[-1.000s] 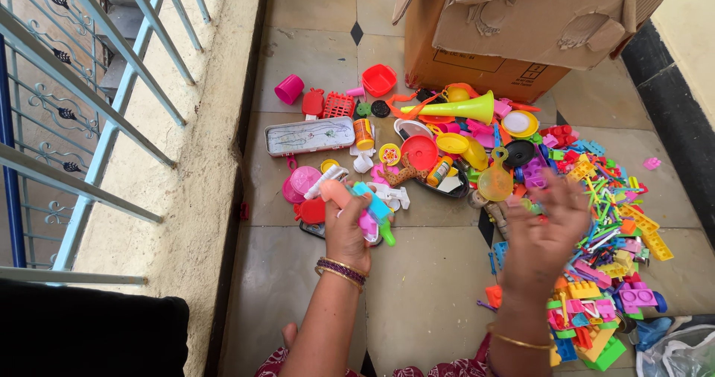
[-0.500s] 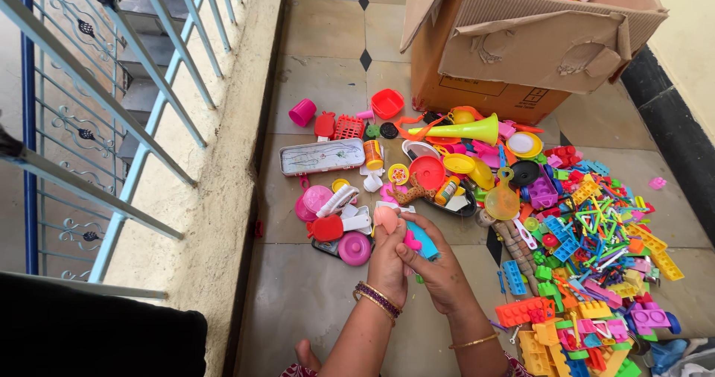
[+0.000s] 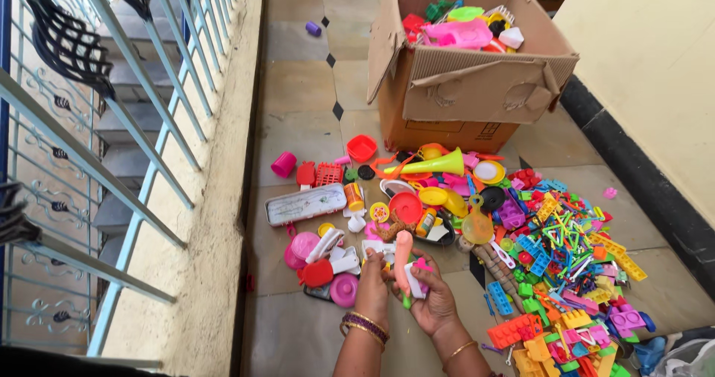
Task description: The person sits on a tiled floor and sorts a large pile of colorful plastic toys. They pick up various items, including building blocks, kitchenware, and figurines, inspect them, and place them into a cardboard box.
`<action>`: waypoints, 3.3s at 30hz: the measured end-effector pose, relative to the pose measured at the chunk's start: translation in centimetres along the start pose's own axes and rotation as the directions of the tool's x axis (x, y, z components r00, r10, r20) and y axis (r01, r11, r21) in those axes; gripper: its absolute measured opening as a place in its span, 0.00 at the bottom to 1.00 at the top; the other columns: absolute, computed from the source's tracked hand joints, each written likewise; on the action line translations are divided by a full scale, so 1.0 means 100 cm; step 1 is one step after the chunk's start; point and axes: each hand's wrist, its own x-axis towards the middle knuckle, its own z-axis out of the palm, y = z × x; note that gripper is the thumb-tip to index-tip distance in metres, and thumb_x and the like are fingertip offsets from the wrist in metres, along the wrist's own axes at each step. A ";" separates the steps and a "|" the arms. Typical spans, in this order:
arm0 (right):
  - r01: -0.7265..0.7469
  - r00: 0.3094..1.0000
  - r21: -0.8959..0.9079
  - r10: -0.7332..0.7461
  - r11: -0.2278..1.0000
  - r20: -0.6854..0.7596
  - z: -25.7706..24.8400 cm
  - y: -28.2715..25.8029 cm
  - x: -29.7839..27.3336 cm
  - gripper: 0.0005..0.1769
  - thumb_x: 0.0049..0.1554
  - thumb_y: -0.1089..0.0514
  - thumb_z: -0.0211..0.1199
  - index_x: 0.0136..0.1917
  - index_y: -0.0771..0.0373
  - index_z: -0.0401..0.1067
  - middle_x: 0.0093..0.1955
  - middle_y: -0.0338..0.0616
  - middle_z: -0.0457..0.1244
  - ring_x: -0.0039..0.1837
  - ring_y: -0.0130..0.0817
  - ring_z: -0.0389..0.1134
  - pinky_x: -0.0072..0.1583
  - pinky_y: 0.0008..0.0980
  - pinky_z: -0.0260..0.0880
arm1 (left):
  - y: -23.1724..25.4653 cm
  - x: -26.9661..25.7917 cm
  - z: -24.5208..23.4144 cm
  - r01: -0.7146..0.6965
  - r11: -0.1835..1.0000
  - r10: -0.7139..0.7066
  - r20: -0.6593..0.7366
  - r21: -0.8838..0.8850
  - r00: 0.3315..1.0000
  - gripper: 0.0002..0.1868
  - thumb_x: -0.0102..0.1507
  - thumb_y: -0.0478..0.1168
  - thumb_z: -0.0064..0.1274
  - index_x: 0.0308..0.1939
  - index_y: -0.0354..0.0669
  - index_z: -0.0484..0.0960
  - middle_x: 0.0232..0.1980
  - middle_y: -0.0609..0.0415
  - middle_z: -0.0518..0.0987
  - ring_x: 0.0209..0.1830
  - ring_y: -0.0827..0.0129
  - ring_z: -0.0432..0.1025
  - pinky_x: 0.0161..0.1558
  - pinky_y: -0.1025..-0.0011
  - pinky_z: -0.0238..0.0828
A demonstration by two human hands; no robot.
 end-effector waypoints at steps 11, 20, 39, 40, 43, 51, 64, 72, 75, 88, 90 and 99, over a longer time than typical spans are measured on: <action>0.551 0.791 -0.285 -0.382 0.784 0.479 0.181 -0.348 0.147 0.50 0.65 0.28 0.53 0.81 0.71 0.53 0.58 0.68 0.60 0.56 0.62 0.71 0.65 0.71 0.68 | 0.036 -0.006 0.002 0.085 0.977 -0.123 -0.191 -0.193 0.974 0.22 0.66 0.53 0.51 0.60 0.47 0.74 0.50 0.57 0.81 0.42 0.74 0.72 0.42 0.75 0.69; 0.536 0.844 -0.490 -0.420 0.688 0.334 0.132 -0.284 0.162 0.36 0.62 0.41 0.63 0.75 0.45 0.49 0.77 0.49 0.50 0.71 0.50 0.57 0.65 0.58 0.68 | 0.052 -0.001 -0.025 -0.162 0.869 0.021 -0.293 -0.467 0.956 0.14 0.67 0.51 0.50 0.53 0.52 0.74 0.46 0.61 0.79 0.42 0.75 0.73 0.40 0.74 0.68; 0.681 0.371 -0.040 0.298 -0.732 0.879 0.135 0.164 0.076 0.29 0.51 0.45 0.67 0.63 0.57 0.70 0.71 0.51 0.59 0.75 0.48 0.54 0.67 0.63 0.53 | 0.113 -0.045 -0.007 -0.609 0.631 0.130 -0.709 -0.480 0.693 0.17 0.64 0.41 0.48 0.56 0.64 0.71 0.47 0.66 0.77 0.39 0.78 0.70 0.43 0.74 0.68; 0.705 0.380 -0.059 0.307 -0.707 0.872 0.137 0.177 0.068 0.28 0.53 0.45 0.66 0.63 0.58 0.70 0.72 0.52 0.59 0.75 0.48 0.53 0.67 0.64 0.52 | 0.108 -0.044 0.004 -0.550 0.654 0.131 -0.639 -0.519 0.758 0.12 0.64 0.39 0.51 0.51 0.54 0.72 0.45 0.62 0.78 0.39 0.77 0.71 0.42 0.75 0.68; 0.809 0.432 -0.219 0.301 -0.546 0.850 0.146 0.198 0.072 0.24 0.49 0.48 0.65 0.57 0.57 0.71 0.68 0.51 0.60 0.73 0.48 0.54 0.66 0.66 0.51 | 0.095 -0.045 0.026 -0.443 0.694 0.144 -0.493 -0.568 0.858 0.09 0.64 0.35 0.54 0.48 0.46 0.74 0.41 0.58 0.77 0.38 0.77 0.71 0.41 0.77 0.68; 0.761 0.461 -0.219 0.272 -0.610 0.844 0.111 0.206 0.095 0.13 0.54 0.57 0.62 0.53 0.56 0.71 0.59 0.41 0.63 0.68 0.40 0.59 0.67 0.59 0.54 | 0.099 -0.042 0.012 -0.402 0.691 0.086 -0.484 -0.601 0.871 0.08 0.64 0.36 0.53 0.47 0.47 0.74 0.42 0.59 0.78 0.38 0.77 0.71 0.42 0.77 0.68; 0.832 0.408 -0.305 0.140 -0.465 0.902 0.118 0.205 0.088 0.11 0.49 0.60 0.64 0.47 0.56 0.77 0.59 0.45 0.64 0.66 0.43 0.61 0.64 0.56 0.54 | 0.107 -0.054 0.019 -0.406 0.690 0.127 -0.452 -0.599 0.883 0.10 0.64 0.37 0.53 0.49 0.45 0.74 0.42 0.58 0.78 0.39 0.76 0.71 0.42 0.77 0.69; 0.853 0.441 -0.379 0.107 -0.360 0.891 0.123 0.185 0.087 0.16 0.53 0.62 0.63 0.56 0.64 0.74 0.64 0.49 0.63 0.68 0.50 0.62 0.69 0.52 0.64 | 0.113 -0.047 0.000 -0.463 0.642 0.141 -0.499 -0.611 0.855 0.09 0.63 0.34 0.52 0.48 0.44 0.75 0.40 0.58 0.78 0.36 0.77 0.70 0.40 0.77 0.68; 0.313 0.282 0.252 0.343 -0.916 0.896 0.095 0.140 0.068 0.24 0.48 0.64 0.64 0.60 0.54 0.75 0.68 0.45 0.66 0.71 0.57 0.64 0.53 0.66 0.60 | 0.109 -0.040 -0.005 -0.497 0.630 0.147 -0.537 -0.597 0.831 0.08 0.64 0.34 0.52 0.47 0.44 0.74 0.38 0.58 0.77 0.33 0.76 0.69 0.37 0.77 0.67; 0.475 0.647 -0.374 0.028 -0.796 0.762 -0.010 0.025 0.084 0.18 0.52 0.49 0.67 0.54 0.57 0.77 0.61 0.39 0.66 0.72 0.42 0.60 0.74 0.58 0.46 | 0.104 -0.041 -0.013 -0.492 0.681 0.179 -0.529 -0.542 0.830 0.07 0.65 0.35 0.51 0.47 0.47 0.73 0.39 0.61 0.77 0.35 0.78 0.70 0.38 0.77 0.67; 0.444 0.632 -0.369 -0.006 -0.816 0.775 -0.013 0.010 0.075 0.17 0.52 0.48 0.67 0.52 0.57 0.77 0.62 0.38 0.66 0.72 0.41 0.60 0.73 0.61 0.46 | 0.106 -0.040 -0.015 -0.491 0.698 0.175 -0.542 -0.521 0.822 0.07 0.65 0.36 0.51 0.47 0.48 0.74 0.40 0.61 0.78 0.36 0.78 0.71 0.39 0.77 0.68; 0.697 0.526 -0.364 0.096 -0.619 0.845 0.021 0.098 0.034 0.30 0.49 0.51 0.65 0.64 0.64 0.70 0.71 0.47 0.58 0.74 0.49 0.56 0.69 0.55 0.52 | 0.112 -0.036 -0.045 -0.530 0.678 0.184 -0.580 -0.509 0.793 0.08 0.64 0.37 0.53 0.47 0.50 0.74 0.41 0.61 0.78 0.36 0.76 0.71 0.39 0.75 0.69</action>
